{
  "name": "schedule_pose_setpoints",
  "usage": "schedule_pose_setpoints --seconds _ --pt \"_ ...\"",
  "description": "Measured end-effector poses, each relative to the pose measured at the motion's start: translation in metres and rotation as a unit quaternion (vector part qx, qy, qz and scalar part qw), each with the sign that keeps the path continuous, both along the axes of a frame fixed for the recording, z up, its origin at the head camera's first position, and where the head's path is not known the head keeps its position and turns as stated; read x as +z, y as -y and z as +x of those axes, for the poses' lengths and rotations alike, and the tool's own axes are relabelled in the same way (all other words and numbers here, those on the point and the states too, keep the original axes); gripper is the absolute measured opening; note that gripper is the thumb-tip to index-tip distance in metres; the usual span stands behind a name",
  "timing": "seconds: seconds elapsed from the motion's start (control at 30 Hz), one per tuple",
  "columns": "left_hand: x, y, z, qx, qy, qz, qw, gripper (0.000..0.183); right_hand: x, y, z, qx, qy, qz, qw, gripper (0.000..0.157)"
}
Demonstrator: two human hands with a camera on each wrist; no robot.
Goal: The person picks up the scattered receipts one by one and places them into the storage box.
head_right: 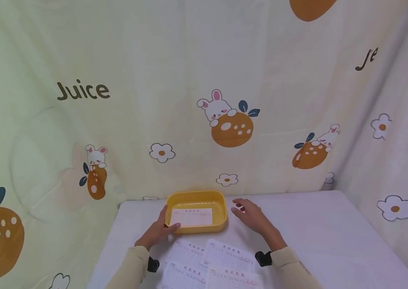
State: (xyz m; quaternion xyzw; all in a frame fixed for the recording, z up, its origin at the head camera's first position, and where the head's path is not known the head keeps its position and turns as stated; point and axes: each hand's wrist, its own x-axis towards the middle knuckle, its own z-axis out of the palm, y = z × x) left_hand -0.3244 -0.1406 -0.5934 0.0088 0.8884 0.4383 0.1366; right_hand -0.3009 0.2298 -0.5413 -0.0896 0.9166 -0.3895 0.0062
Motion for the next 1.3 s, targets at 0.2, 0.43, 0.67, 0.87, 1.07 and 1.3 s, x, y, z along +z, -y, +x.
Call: schedule_pose_setpoints --seconds 0.2,0.43,0.67,0.87,1.07,1.3 --pt "-0.003 0.000 -0.001 -0.001 -0.005 -0.005 1.0000 0.110 -0.016 -0.013 0.032 -0.015 0.005 -0.008 1.000 0.044" --pt "-0.009 0.002 -0.004 -0.013 -0.007 0.002 0.9999 0.111 -0.043 -0.032 0.070 -0.033 0.014 -0.024 0.999 0.045" --pt "-0.011 0.004 -0.007 -0.013 -0.008 0.007 0.9999 0.112 -0.070 -0.039 0.094 -0.046 0.037 -0.036 0.998 0.042" --pt "-0.008 0.003 -0.004 -0.013 -0.003 0.010 0.9999 0.112 -0.087 -0.034 0.103 -0.076 0.043 -0.035 0.996 0.035" --pt "-0.003 -0.001 0.001 -0.002 0.002 0.006 1.0000 0.110 -0.090 -0.029 0.105 -0.088 0.035 -0.008 0.996 0.032" --pt "-0.006 -0.001 -0.002 -0.001 0.001 0.002 1.0000 0.110 -0.090 -0.025 0.104 -0.089 0.036 -0.009 0.995 0.030"
